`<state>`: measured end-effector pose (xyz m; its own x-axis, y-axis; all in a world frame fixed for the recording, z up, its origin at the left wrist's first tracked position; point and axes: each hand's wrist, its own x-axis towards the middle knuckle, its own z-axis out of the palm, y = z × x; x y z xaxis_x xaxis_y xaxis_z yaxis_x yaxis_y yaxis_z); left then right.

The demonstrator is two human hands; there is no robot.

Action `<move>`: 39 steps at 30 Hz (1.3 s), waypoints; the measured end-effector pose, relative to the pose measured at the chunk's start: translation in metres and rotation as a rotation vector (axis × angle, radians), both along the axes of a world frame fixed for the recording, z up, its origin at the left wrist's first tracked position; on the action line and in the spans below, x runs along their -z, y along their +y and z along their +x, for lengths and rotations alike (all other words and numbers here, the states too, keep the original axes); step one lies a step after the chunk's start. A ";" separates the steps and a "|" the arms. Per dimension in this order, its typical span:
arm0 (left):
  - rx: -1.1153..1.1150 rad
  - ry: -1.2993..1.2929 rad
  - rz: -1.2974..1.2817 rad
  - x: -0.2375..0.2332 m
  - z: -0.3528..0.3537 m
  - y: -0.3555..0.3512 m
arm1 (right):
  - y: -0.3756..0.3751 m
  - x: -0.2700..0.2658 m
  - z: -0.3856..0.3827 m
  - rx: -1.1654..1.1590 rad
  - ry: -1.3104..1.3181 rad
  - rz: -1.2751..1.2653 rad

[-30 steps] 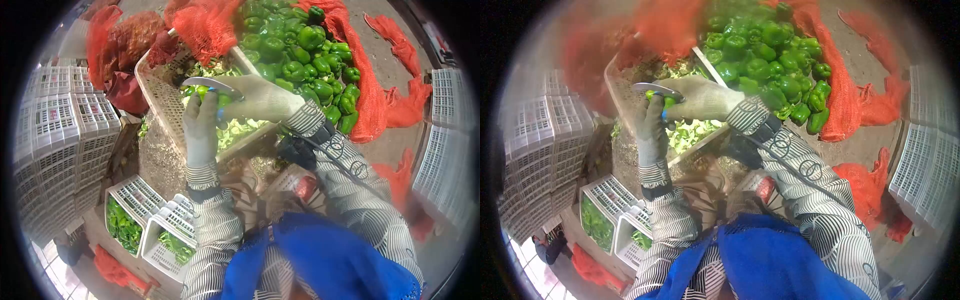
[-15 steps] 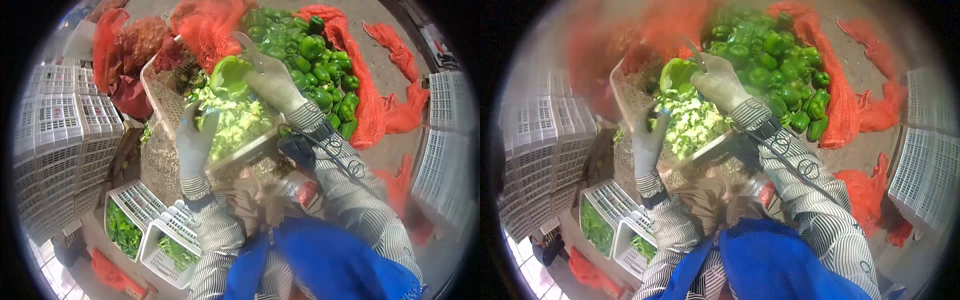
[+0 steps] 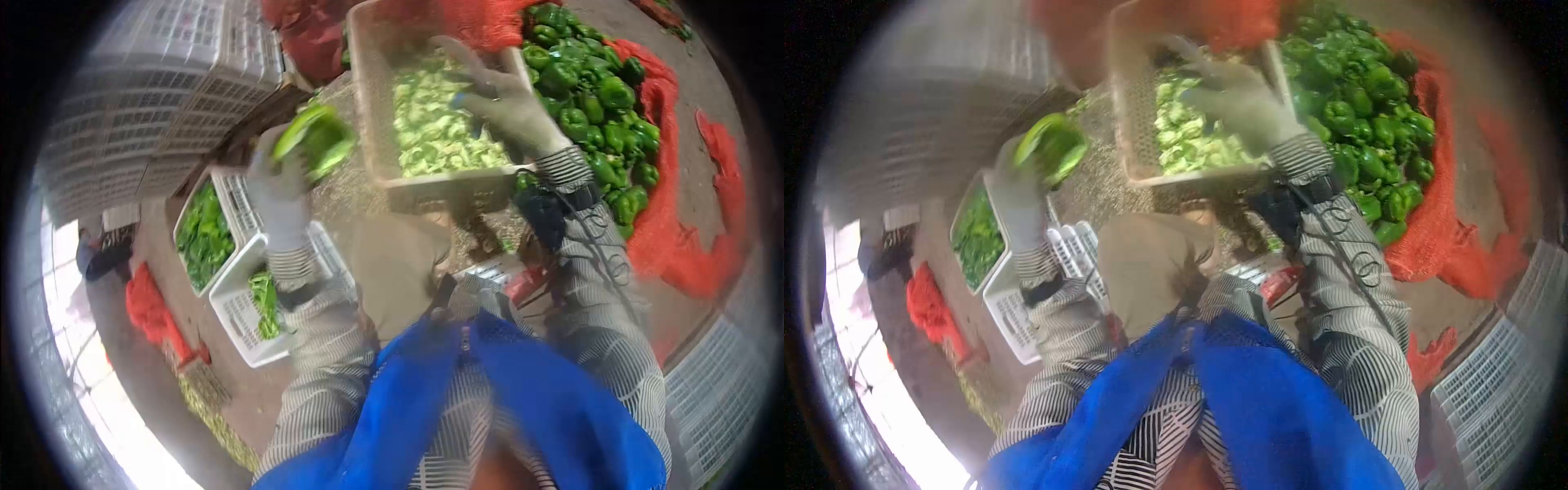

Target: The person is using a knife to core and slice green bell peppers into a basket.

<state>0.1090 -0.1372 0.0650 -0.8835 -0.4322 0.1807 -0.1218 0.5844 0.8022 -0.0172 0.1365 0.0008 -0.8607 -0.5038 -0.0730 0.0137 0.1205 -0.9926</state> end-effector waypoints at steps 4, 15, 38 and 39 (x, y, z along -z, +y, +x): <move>-0.285 -0.238 -0.581 -0.006 0.139 -0.139 | 0.021 0.012 -0.002 0.099 -0.012 -0.031; 0.165 -0.390 -0.112 0.037 0.020 -0.079 | 0.107 0.008 -0.016 0.537 0.250 0.517; 0.618 -0.736 0.545 0.258 -0.241 0.145 | 0.110 0.026 -0.031 0.459 0.315 0.719; 0.666 -0.769 0.467 0.234 -0.235 0.140 | 0.108 0.025 -0.030 0.453 0.304 0.712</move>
<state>-0.1256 0.0031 -0.1694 -0.7706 0.2860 -0.5696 -0.4548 0.3794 0.8058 -0.0476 0.2440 -0.0241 -0.9991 -0.0332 0.0247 -0.0413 0.7559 -0.6534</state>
